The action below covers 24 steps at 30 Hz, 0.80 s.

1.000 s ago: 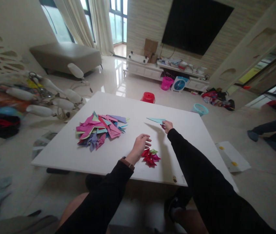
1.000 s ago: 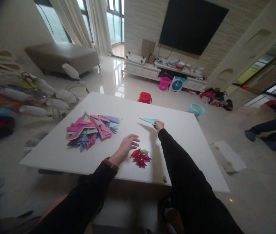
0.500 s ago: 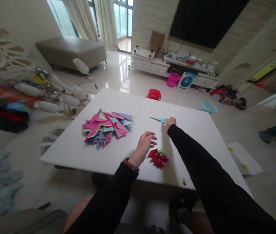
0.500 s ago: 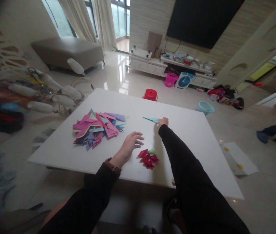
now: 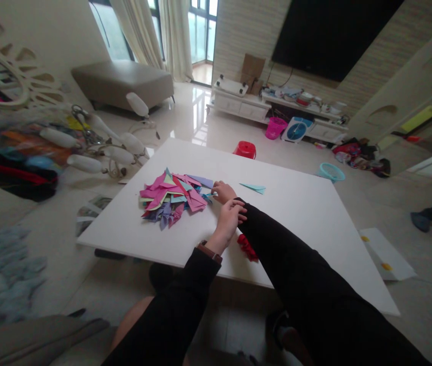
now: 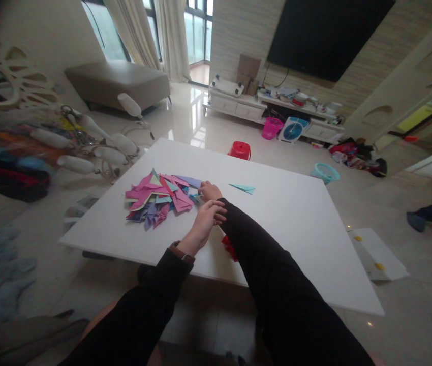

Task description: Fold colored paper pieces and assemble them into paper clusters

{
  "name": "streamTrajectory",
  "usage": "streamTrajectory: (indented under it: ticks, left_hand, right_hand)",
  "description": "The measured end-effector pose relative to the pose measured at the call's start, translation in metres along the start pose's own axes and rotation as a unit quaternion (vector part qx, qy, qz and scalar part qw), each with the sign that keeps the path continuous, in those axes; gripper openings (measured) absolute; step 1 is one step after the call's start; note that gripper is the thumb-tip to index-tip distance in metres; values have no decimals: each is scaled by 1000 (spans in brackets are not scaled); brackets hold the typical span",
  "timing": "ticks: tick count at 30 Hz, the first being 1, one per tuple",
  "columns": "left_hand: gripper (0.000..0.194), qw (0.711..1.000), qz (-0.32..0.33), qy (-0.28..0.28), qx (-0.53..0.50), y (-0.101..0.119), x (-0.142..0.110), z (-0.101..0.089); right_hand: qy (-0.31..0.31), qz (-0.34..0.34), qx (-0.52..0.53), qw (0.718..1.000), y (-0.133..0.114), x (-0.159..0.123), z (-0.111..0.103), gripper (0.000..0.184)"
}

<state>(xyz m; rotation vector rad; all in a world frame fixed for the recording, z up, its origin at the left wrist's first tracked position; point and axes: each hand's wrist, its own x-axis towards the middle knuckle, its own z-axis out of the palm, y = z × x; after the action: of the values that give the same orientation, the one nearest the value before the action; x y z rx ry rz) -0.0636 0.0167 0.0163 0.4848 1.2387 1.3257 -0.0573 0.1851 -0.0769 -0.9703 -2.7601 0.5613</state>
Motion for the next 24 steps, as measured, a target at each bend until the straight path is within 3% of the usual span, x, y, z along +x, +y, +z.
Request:
streamTrajectory:
  ticks: [3, 6, 8, 11, 12, 15, 17, 20, 24]
  left_hand:
    - [13, 1000, 21, 3, -13, 4, 2, -5]
    - [14, 998, 51, 23, -39, 11, 5, -13]
    - [15, 995, 69, 51, -54, 17, 6, -19]
    - [17, 991, 85, 83, -63, 21, 8, -23]
    - [17, 991, 88, 87, -60, 20, 8, -22]
    - [17, 994, 80, 64, -23, 10, 4, -14]
    - [14, 998, 58, 13, 14, -4, -1, -3]
    - [15, 996, 15, -78, 47, -29, -10, 16]
    - [32, 983, -48, -176, 31, -56, -19, 41]
  right_hand:
    - [28, 38, 20, 999, -1, -5, -7, 16]
    - [72, 84, 55, 992, 7, -29, -25, 15]
    - [104, 123, 84, 983, 13, -60, -40, 16]
    - [138, 184, 145, 962, 20, -129, -63, 18]
    - [151, 209, 190, 947, 20, -156, -70, 18]
    - [212, 308, 443, 815, 14, -234, -87, 17]
    - [244, 331, 523, 747, 7, -276, -95, 21]
    - [269, 338, 559, 708, -4, -312, -101, 23]
    - [254, 319, 572, 712, -12, -323, -101, 21]
